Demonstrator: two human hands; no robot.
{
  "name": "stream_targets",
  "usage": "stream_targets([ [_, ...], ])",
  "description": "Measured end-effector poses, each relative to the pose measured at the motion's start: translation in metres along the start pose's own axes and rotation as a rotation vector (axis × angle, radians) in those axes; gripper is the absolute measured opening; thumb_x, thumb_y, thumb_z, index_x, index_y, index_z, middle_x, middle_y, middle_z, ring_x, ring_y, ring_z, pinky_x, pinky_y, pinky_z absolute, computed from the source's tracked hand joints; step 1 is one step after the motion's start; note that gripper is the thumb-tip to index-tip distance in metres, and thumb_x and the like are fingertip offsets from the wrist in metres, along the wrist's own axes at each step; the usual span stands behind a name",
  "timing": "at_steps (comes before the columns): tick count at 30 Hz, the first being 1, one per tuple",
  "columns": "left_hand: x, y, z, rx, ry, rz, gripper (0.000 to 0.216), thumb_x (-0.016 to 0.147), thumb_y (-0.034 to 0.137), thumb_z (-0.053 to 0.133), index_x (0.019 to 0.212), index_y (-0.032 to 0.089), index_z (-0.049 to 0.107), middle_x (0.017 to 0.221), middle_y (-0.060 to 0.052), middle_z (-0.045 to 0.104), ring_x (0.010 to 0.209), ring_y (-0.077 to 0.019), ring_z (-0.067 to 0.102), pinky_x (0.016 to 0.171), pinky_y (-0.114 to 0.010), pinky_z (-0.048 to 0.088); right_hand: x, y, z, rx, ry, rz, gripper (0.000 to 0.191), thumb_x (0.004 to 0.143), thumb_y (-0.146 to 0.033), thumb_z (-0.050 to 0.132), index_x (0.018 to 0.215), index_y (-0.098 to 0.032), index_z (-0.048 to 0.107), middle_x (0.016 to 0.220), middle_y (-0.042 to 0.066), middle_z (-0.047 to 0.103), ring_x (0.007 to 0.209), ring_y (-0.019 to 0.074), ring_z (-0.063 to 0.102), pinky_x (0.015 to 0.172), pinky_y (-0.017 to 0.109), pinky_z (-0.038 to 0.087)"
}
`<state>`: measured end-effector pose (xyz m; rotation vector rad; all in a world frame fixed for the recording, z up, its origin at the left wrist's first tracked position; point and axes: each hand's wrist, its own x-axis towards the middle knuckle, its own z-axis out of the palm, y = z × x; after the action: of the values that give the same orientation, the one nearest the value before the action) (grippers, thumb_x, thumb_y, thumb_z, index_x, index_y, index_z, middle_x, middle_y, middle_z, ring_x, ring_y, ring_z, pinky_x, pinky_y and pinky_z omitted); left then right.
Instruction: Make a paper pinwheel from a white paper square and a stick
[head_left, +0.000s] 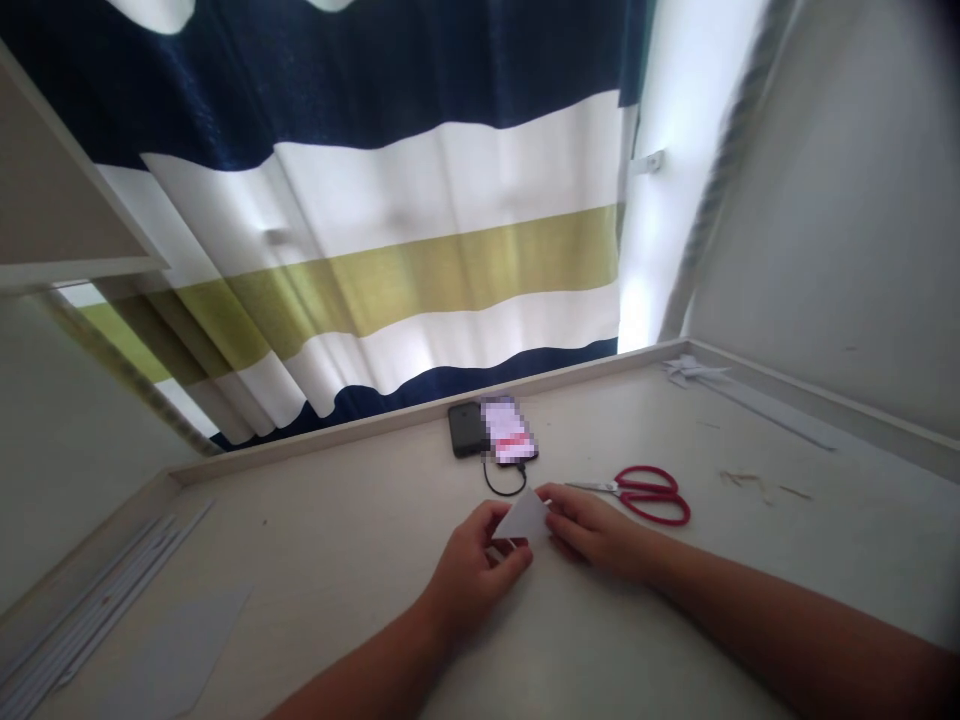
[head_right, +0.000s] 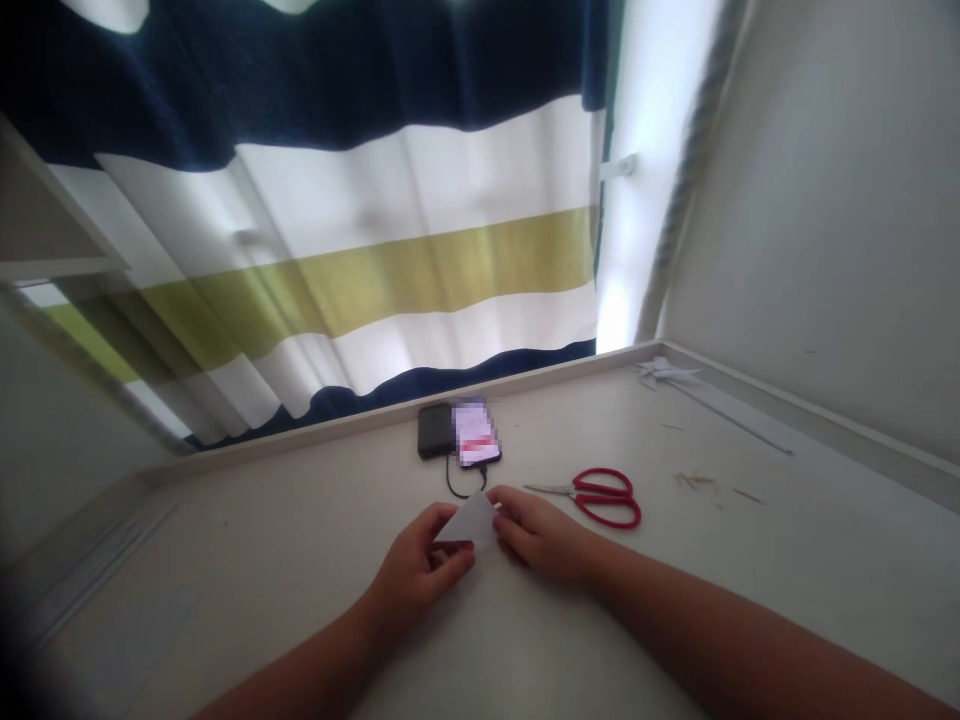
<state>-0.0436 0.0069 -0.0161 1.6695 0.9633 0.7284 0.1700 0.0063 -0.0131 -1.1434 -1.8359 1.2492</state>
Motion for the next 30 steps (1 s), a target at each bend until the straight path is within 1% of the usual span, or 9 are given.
stream_targets([
  [2, 0.0, 0.001, 0.001, -0.003, 0.038, 0.022, 0.037, 0.08, 0.032, 0.063, 0.113, 0.019, 0.052, 0.1, -0.006, 0.064, 0.075, -0.0132, 0.06, 0.059, -0.021, 0.045, 0.0, 0.002, 0.0, 0.031, -0.009, 0.017, 0.018, 0.093, -0.029, 0.045, 0.103, -0.02, 0.056, 0.059, -0.005, 0.051, 0.049, 0.0105, 0.044, 0.047, 0.022, 0.034],
  [6, -0.003, 0.008, 0.008, 0.113, 0.132, 0.049, 0.052, 0.079, 0.032, 0.064, 0.125, 0.019, 0.045, 0.1, -0.007, 0.063, 0.072, -0.0129, 0.06, 0.059, -0.023, 0.048, 0.002, 0.002, -0.001, 0.093, -0.021, 0.048, 0.019, 0.095, -0.028, 0.041, 0.108, -0.018, 0.053, 0.054, -0.007, 0.046, 0.043, 0.0086, 0.042, 0.042, 0.02, 0.033],
  [8, -0.006, 0.012, 0.011, 0.185, 0.156, 0.064, 0.056, 0.08, 0.034, 0.063, 0.13, 0.018, 0.043, 0.099, -0.008, 0.064, 0.071, -0.0133, 0.06, 0.06, -0.025, 0.049, 0.001, 0.001, -0.002, 0.108, -0.024, 0.069, 0.022, 0.096, -0.031, 0.043, 0.11, -0.016, 0.052, 0.058, -0.007, 0.048, 0.043, 0.0072, 0.043, 0.042, 0.019, 0.036],
  [11, -0.009, 0.018, 0.015, 0.267, 0.217, 0.089, 0.057, 0.079, 0.035, 0.062, 0.131, 0.018, 0.046, 0.11, -0.01, 0.06, 0.072, -0.0135, 0.061, 0.061, -0.027, 0.052, 0.0, -0.001, -0.005, 0.113, -0.024, 0.107, 0.029, 0.096, -0.037, 0.048, 0.112, -0.014, 0.054, 0.076, -0.002, 0.057, 0.051, 0.0068, 0.05, 0.047, 0.02, 0.044],
  [14, -0.011, 0.022, 0.017, 0.297, 0.271, 0.086, 0.054, 0.079, 0.037, 0.062, 0.128, 0.019, 0.052, 0.113, -0.01, 0.059, 0.076, -0.0151, 0.063, 0.067, -0.03, 0.054, 0.002, -0.002, -0.007, 0.101, -0.035, 0.143, 0.03, 0.094, -0.036, 0.051, 0.115, -0.014, 0.055, 0.091, 0.003, 0.062, 0.065, 0.0103, 0.059, 0.056, 0.025, 0.052],
  [18, -0.01, 0.021, 0.016, 0.318, 0.323, 0.069, 0.051, 0.077, 0.039, 0.063, 0.123, 0.018, 0.056, 0.111, -0.01, 0.061, 0.079, -0.0182, 0.065, 0.07, -0.032, 0.055, 0.012, -0.002, -0.012, 0.059, -0.089, 0.181, 0.032, 0.093, -0.033, 0.054, 0.119, -0.015, 0.054, 0.104, 0.006, 0.062, 0.08, 0.0152, 0.063, 0.068, 0.032, 0.055],
  [23, -0.004, 0.019, 0.016, 0.304, 0.349, 0.059, 0.047, 0.076, 0.038, 0.065, 0.119, 0.018, 0.059, 0.12, -0.011, 0.062, 0.087, -0.0207, 0.067, 0.074, -0.033, 0.055, 0.015, -0.003, -0.015, -0.065, -0.108, 0.173, 0.031, 0.092, -0.032, 0.056, 0.118, -0.015, 0.055, 0.107, 0.007, 0.062, 0.084, 0.0161, 0.063, 0.07, 0.033, 0.055],
  [26, 0.001, 0.019, 0.017, 0.282, 0.366, 0.048, 0.044, 0.076, 0.036, 0.065, 0.114, 0.016, 0.061, 0.115, -0.012, 0.066, 0.084, -0.0205, 0.068, 0.076, -0.035, 0.055, 0.005, -0.006, -0.013, -0.155, -0.057, 0.119, 0.034, 0.092, -0.033, 0.056, 0.121, -0.016, 0.053, 0.105, 0.007, 0.061, 0.081, 0.0154, 0.062, 0.068, 0.032, 0.055],
  [30, 0.003, 0.018, 0.014, 0.275, 0.387, 0.043, 0.046, 0.074, 0.039, 0.068, 0.113, 0.015, 0.064, 0.11, -0.011, 0.068, 0.087, -0.0216, 0.066, 0.08, -0.036, 0.053, -0.005, -0.009, -0.011, -0.232, 0.021, 0.025, 0.047, 0.09, -0.037, 0.057, 0.131, -0.019, 0.043, 0.097, 0.005, 0.062, 0.073, 0.0148, 0.061, 0.066, 0.032, 0.051],
])
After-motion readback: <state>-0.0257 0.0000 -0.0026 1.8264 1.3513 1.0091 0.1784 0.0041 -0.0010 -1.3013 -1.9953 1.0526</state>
